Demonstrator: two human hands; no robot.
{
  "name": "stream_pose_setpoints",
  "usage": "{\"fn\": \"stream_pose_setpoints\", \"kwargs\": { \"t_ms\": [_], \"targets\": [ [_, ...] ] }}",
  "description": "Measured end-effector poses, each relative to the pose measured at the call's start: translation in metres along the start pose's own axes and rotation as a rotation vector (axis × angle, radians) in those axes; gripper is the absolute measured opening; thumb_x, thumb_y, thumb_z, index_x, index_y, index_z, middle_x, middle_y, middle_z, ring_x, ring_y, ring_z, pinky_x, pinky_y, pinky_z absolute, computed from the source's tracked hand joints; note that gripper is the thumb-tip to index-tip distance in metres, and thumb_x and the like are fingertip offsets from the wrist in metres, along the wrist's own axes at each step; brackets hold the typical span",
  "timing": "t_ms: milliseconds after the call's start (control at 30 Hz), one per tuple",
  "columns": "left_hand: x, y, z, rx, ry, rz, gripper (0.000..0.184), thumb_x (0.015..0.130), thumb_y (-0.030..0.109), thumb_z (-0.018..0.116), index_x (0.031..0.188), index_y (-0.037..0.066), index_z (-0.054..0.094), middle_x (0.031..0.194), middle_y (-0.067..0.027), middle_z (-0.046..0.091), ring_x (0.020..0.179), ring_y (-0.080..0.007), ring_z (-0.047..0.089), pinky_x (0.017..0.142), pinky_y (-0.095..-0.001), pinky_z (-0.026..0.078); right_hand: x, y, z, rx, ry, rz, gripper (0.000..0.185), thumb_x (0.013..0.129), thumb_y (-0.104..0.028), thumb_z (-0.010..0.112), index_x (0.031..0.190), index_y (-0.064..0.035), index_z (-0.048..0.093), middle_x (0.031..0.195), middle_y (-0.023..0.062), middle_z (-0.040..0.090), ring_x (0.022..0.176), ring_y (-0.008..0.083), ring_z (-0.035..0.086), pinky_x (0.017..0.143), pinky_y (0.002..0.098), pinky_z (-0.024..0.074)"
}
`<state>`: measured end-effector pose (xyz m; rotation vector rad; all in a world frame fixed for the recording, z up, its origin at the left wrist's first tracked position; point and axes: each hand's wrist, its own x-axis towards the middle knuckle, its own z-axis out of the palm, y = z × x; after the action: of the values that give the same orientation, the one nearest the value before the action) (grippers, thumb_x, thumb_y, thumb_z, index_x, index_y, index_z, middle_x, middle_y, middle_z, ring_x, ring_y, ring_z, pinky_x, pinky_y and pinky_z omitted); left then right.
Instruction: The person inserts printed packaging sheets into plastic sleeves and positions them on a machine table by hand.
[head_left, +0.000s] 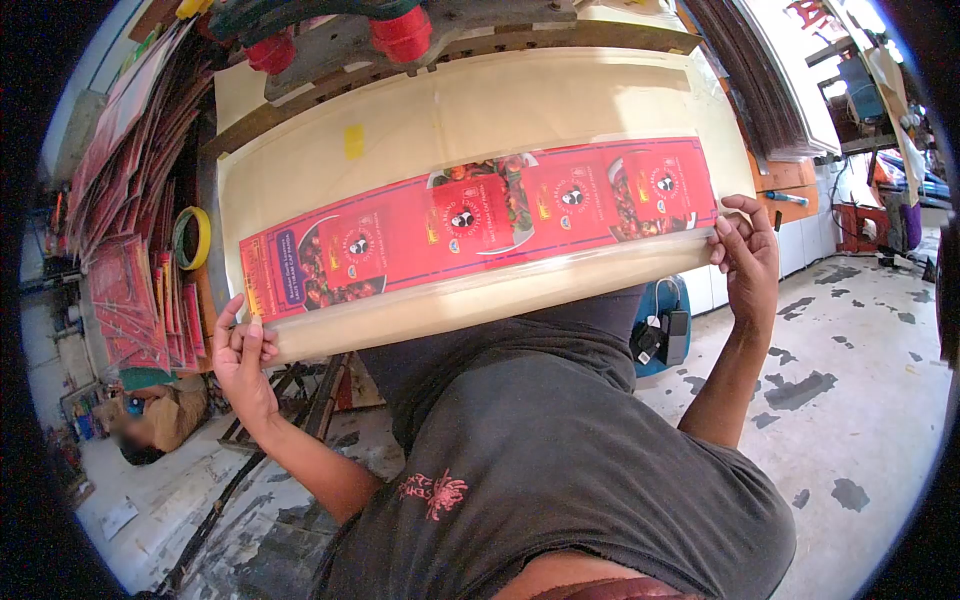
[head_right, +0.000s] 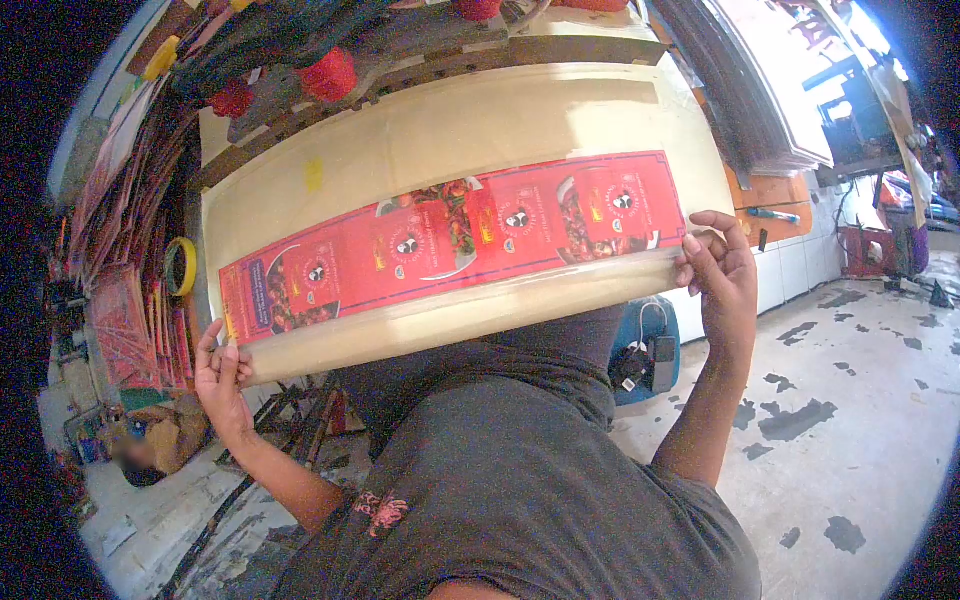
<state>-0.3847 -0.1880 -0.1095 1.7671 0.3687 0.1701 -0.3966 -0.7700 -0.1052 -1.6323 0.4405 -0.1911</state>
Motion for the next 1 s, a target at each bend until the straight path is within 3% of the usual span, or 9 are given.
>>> {"fn": "stream_pose_setpoints", "kwargs": {
  "t_ms": [267, 367, 567, 667, 867, 1000],
  "targets": [
    [-0.002, 0.007, 0.000, -0.004, -0.012, -0.030, 0.052, 0.098, 0.015, 0.070, 0.144, 0.000, 0.052, 0.076, 0.0015, 0.065, 0.067, -0.0031, 0.055, 0.063, -0.0165, 0.042, -0.002, -0.002, 0.001, -0.006, -0.015, 0.023, 0.038, 0.097, -0.018, 0.068, 0.129, -0.0002, 0.056, 0.079, 0.0005, 0.063, 0.061, 0.0039, 0.054, 0.052, 0.0179, 0.0372],
    [0.000, 0.012, 0.002, 0.042, -0.030, -0.061, 0.053, 0.102, 0.025, 0.065, 0.147, 0.002, 0.050, 0.075, 0.0006, 0.065, 0.064, -0.0027, 0.056, 0.060, -0.0164, 0.040, 0.000, -0.002, 0.000, -0.013, -0.021, 0.035, 0.043, 0.101, -0.027, 0.064, 0.134, 0.0003, 0.054, 0.076, 0.0003, 0.059, 0.053, 0.0036, 0.050, 0.046, 0.0171, 0.0368],
    [0.014, 0.026, 0.016, 0.146, 0.046, -0.181, 0.043, 0.101, 0.041, 0.064, 0.124, 0.005, 0.063, 0.066, -0.0020, 0.064, 0.052, -0.0056, 0.056, 0.050, -0.0189, 0.041, 0.012, 0.011, -0.009, -0.123, -0.001, 0.002, 0.033, 0.105, -0.027, 0.058, 0.123, 0.0008, 0.058, 0.072, -0.0016, 0.057, 0.047, 0.0011, 0.042, 0.041, 0.0170, 0.0307],
    [0.017, 0.022, 0.012, 0.127, 0.043, -0.182, 0.038, 0.102, 0.041, 0.062, 0.113, 0.005, 0.062, 0.062, -0.0028, 0.062, 0.047, -0.0065, 0.053, 0.044, -0.0200, 0.039, 0.014, 0.009, 0.000, -0.142, 0.020, -0.024, 0.031, 0.104, -0.026, 0.061, 0.122, -0.0001, 0.058, 0.067, -0.0028, 0.055, 0.045, 0.0008, 0.040, 0.039, 0.0173, 0.0267],
    [0.019, 0.030, 0.018, 0.216, 0.036, -0.189, 0.033, 0.102, 0.036, 0.063, 0.110, 0.005, 0.065, 0.057, -0.0010, 0.060, 0.042, -0.0053, 0.051, 0.040, -0.0196, 0.035, 0.020, 0.012, -0.006, -0.169, 0.055, 0.034, 0.030, 0.104, -0.022, 0.063, 0.125, -0.0003, 0.058, 0.072, -0.0023, 0.060, 0.045, 0.0001, 0.043, 0.034, 0.0158, 0.0280],
    [0.023, 0.035, 0.008, 0.211, -0.048, -0.226, 0.028, 0.101, 0.031, 0.066, 0.109, 0.005, 0.065, 0.064, -0.0004, 0.063, 0.047, -0.0060, 0.054, 0.045, -0.0211, 0.040, 0.022, 0.017, -0.016, -0.108, 0.005, 0.046, 0.030, 0.104, -0.020, 0.063, 0.125, 0.0004, 0.058, 0.073, -0.0022, 0.061, 0.045, 0.0000, 0.044, 0.034, 0.0157, 0.0287]
  ]
}}
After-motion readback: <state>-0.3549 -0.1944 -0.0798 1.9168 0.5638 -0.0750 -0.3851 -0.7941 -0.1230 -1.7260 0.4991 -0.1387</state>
